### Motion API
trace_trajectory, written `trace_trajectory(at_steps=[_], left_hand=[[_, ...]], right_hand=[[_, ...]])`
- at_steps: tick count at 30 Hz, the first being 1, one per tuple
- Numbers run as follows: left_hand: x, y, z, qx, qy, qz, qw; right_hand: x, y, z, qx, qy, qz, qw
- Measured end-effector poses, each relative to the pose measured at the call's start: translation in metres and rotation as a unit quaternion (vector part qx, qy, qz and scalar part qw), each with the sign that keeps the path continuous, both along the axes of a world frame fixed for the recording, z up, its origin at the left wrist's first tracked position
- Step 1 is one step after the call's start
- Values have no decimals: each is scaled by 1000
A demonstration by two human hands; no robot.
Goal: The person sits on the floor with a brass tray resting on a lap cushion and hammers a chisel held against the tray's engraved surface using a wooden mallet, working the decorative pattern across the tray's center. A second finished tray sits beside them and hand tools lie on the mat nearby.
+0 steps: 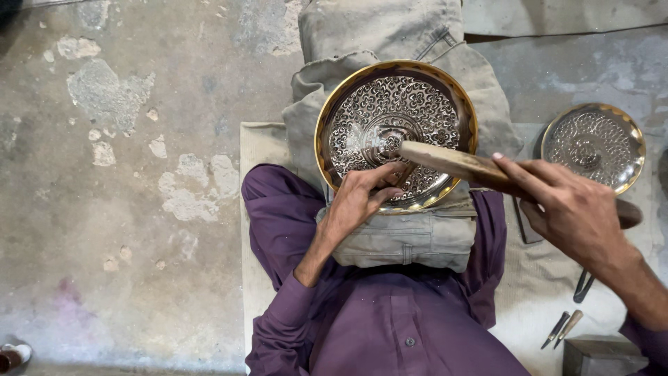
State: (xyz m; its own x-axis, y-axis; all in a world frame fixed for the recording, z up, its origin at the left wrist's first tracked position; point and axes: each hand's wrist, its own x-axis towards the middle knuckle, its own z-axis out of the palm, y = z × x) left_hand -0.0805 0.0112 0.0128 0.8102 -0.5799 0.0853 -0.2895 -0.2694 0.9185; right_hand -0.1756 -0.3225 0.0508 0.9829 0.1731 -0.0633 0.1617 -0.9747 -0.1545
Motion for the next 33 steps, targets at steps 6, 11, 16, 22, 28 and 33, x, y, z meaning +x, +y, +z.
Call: trace_trajectory(at_steps=[6, 11, 16, 22, 28, 33], left_hand=[[1, 1, -2, 24, 29, 7, 999], [1, 1, -5, 26, -7, 3, 1000], [3, 2, -6, 15, -21, -5, 1000], [4, 3, -4, 21, -9, -6, 1000], [3, 5, -2, 29, 12, -12, 999], [5, 6, -4, 7, 11, -16, 1000]], right_hand=[[-7, 4, -2, 91, -30, -28, 995], [-6, -1, -14, 97, -5, -78, 992], [-8, -6, -16, 12, -23, -20, 999], [-8, -4, -9, 6, -11, -17, 1000], [-9, 0, -14, 23, -3, -17, 1000], [-17, -10, -29, 82, 30, -72, 994]])
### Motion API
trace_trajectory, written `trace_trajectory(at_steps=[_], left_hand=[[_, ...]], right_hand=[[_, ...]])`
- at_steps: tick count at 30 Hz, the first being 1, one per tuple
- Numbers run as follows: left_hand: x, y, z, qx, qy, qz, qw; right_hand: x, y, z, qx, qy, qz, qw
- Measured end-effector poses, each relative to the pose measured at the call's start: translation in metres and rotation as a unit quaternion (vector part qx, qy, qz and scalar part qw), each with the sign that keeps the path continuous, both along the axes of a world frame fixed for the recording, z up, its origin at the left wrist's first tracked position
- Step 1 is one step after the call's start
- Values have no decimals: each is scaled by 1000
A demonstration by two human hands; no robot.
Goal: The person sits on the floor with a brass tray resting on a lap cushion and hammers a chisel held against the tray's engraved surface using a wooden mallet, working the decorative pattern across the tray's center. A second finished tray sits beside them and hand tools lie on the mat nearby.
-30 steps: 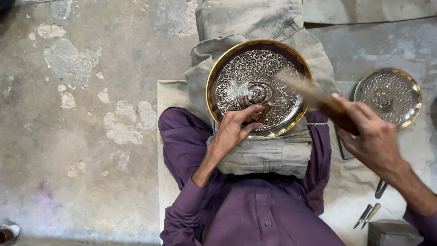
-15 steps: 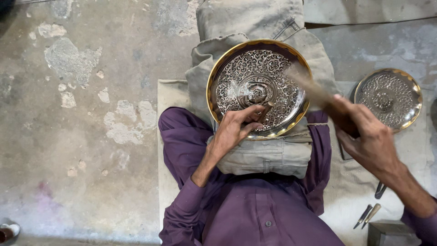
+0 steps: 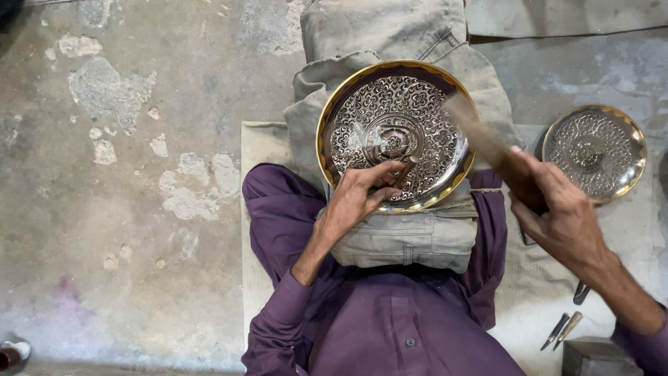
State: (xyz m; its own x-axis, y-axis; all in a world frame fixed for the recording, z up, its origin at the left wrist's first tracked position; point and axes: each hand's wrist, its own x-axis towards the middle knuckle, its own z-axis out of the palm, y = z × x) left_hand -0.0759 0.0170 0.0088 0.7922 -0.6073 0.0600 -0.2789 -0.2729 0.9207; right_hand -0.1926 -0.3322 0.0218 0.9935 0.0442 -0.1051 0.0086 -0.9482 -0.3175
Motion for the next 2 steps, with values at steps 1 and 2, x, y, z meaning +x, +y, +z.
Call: trace_trajectory(at_steps=[1, 2], left_hand=[[0, -1, -1, 2, 10, 0, 1000], [0, -2, -2, 9, 10, 2, 1000]], right_hand=[[-1, -5, -4, -1, 19, 9, 1000], [-3, -10, -9, -3, 38, 17, 999]])
